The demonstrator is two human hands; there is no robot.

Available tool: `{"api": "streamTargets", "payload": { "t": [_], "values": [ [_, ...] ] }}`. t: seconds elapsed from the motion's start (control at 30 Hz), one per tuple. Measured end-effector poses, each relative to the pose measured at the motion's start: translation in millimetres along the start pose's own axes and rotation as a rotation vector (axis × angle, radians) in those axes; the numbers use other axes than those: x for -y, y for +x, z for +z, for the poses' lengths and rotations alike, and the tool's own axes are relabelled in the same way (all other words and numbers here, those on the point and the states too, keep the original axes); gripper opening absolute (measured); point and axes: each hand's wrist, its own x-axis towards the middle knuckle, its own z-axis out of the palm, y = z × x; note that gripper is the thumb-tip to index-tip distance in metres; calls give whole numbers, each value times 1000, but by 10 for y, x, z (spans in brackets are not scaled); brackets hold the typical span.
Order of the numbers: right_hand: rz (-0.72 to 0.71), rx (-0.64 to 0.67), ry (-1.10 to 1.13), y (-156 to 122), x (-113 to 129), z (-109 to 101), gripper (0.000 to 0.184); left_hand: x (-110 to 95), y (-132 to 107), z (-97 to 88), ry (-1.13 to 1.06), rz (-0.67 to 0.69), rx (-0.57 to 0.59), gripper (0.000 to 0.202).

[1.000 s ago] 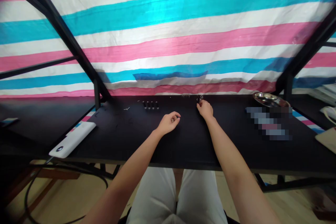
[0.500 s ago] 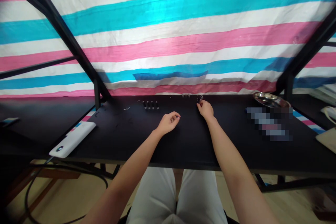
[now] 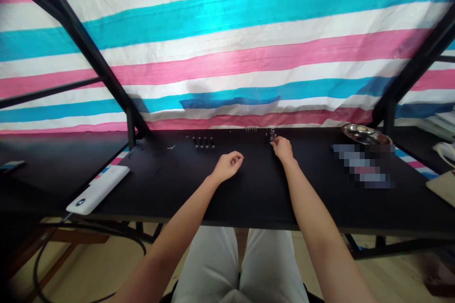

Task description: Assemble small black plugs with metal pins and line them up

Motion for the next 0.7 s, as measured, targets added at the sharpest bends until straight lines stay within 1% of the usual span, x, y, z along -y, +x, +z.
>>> {"api": "streamTargets", "payload": {
  "t": [0.37,0.53,0.63,0.7],
  "values": [
    [67,29,-113,-76,123,-98,28,13,2,-6,16,11,5,18],
    [71,36,-141,-101,156,-128,32,8,3,-11,38,20,6,19],
    [75,60,-170,-117,158,-150,34,-7,6,-31,90,-3,-2,19],
    [86,80,-196,-131,159,-172,35,-14,8,-57,149,-42,-36,19]
  ]
}}
